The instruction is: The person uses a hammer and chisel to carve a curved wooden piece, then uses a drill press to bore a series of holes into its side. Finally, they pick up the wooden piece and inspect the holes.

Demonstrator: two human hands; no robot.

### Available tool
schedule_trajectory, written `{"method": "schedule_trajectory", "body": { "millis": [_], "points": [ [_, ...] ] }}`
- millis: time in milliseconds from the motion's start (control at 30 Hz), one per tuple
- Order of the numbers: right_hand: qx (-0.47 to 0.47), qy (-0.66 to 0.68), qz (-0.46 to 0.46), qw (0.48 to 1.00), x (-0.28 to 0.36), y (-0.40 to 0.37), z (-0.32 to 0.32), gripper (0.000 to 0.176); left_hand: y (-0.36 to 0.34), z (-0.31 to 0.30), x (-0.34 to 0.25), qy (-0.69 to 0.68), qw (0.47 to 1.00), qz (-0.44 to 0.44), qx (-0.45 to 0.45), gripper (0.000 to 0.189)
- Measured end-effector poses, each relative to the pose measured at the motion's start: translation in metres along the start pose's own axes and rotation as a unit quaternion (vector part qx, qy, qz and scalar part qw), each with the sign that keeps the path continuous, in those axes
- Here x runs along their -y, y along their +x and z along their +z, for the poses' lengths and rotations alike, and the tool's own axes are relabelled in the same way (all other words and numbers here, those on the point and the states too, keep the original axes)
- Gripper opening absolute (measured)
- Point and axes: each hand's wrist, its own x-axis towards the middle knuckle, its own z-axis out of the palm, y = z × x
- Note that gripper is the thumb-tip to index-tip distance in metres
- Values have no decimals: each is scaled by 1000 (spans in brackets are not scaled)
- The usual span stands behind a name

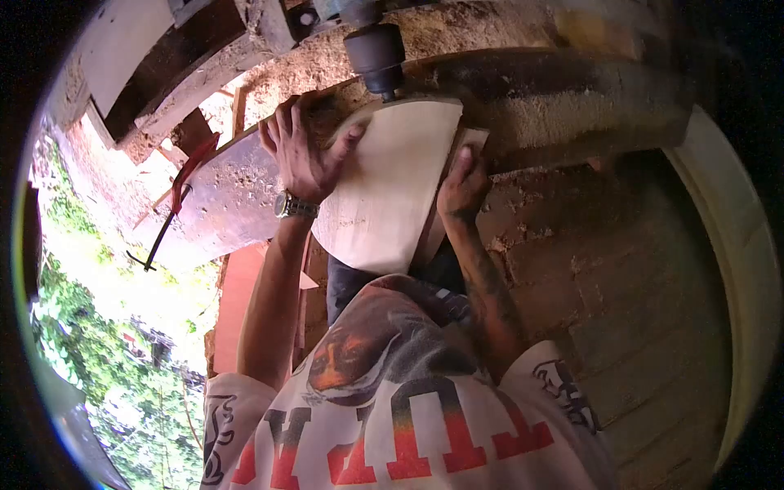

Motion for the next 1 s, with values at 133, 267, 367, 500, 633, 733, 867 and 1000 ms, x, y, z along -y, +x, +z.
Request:
{"method": "schedule_trajectory", "body": {
  "millis": [133, 267, 367, 500, 633, 733, 867, 1000],
  "points": [
    [32, -11, 37, 999, 6, 0, -5, 46, 0, -5, 1, -42, 999, 0, -11, 105],
    [12, 16, 22, 1000, 4, -4, 0, 43, -1, -4, 3, -39, 999, 7, -26, 104],
    [45, 9, 56, 997, 7, -7, -6, 42, -9, -4, 4, -40, 999, 4, -23, 103],
    [37, 25, 6, 999, 9, -6, -4, 43, -15, -6, 7, -35, 999, -10, -12, 102],
    [55, -14, -45, 997, -4, 5, -5, 49, -31, 2, 8, -19, 999, -46, -13, 100],
    [63, -9, -70, 996, 10, 9, -10, 51, -38, 3, 4, -33, 997, -65, -27, 97],
    [91, -21, -75, 993, 20, 14, -15, 48, -49, 9, 2, -50, 993, -100, -45, 97],
    [108, -56, -99, 988, 14, 23, -14, 47, -60, 14, 2, -37, 990, -127, -48, 94]
  ]
}}
